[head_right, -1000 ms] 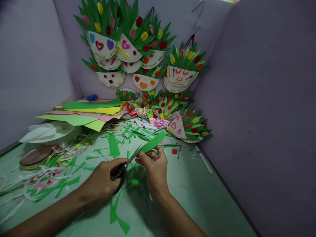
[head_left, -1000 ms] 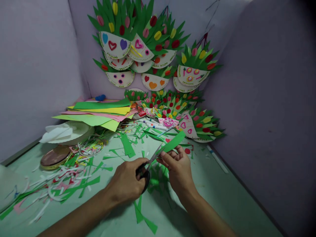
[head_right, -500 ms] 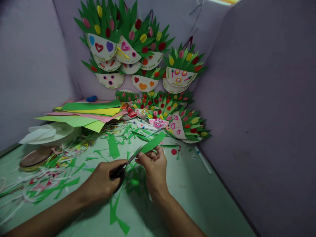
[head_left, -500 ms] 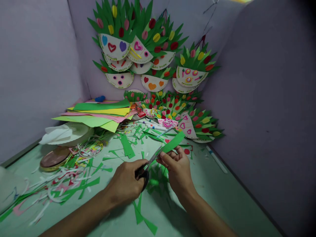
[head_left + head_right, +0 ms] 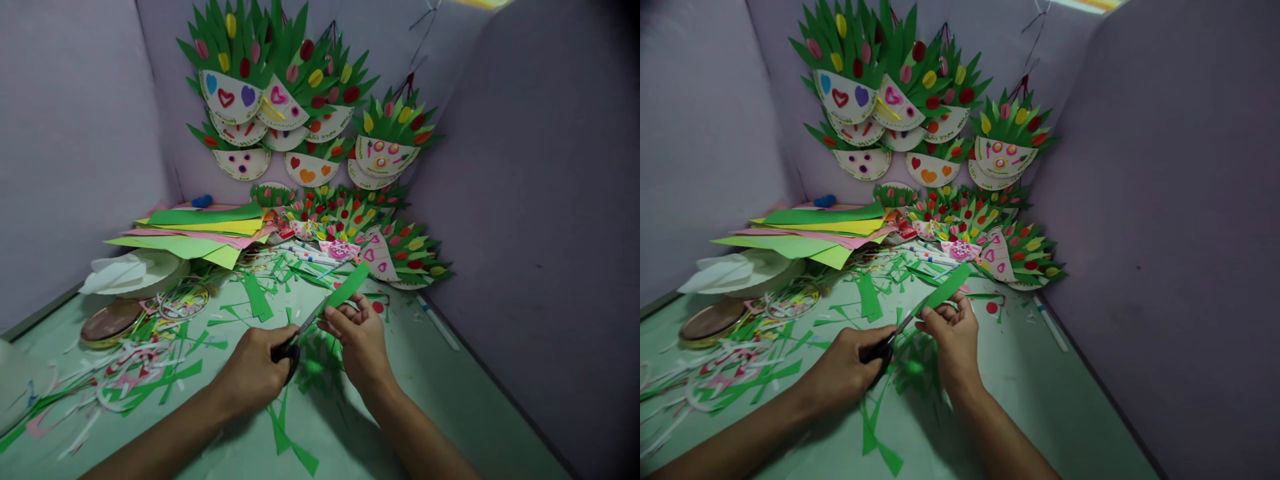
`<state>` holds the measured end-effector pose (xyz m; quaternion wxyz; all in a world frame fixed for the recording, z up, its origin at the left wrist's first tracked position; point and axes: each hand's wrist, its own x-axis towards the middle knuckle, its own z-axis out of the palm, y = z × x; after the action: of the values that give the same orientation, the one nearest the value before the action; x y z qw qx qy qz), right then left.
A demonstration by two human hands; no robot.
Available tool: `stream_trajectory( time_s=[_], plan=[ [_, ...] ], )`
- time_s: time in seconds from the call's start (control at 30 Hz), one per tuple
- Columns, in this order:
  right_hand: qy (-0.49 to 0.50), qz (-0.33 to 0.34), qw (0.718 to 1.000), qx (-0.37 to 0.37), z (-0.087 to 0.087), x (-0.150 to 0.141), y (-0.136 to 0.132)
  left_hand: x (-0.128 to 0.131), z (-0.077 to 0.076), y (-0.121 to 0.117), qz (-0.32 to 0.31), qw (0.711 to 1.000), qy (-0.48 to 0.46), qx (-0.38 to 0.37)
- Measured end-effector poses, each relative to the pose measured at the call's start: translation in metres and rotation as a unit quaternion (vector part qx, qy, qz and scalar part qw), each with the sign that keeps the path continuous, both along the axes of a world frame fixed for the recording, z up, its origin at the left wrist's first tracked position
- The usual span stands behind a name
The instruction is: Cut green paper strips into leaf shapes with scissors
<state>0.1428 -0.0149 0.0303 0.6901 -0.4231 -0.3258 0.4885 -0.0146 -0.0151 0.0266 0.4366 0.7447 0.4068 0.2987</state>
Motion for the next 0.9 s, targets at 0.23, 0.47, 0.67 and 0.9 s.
stream_trajectory(
  time_s=[0.23, 0.47, 0.67, 0.9],
  plan=[
    [0.014, -0.021, 1.0, 0.014, 0.0022, 0.0079, 0.0035, -0.0005, 0.0009, -0.0012, -0.005, 1.0, -0.013, -0.009],
    [0.015, -0.012, 1.0, 0.015, 0.0012, 0.0039, 0.0021, -0.0028, -0.0032, 0.0024, -0.022, 0.999, 0.029, -0.008],
    [0.019, -0.014, 1.0, 0.011, -0.0002, 0.003, 0.0012, -0.0017, -0.0013, 0.001, -0.017, 1.0, 0.012, -0.008],
    [0.013, -0.011, 1.0, 0.025, -0.0017, 0.0028, 0.0026, -0.0018, -0.0009, 0.0009, -0.023, 1.0, 0.003, -0.016]
  ],
)
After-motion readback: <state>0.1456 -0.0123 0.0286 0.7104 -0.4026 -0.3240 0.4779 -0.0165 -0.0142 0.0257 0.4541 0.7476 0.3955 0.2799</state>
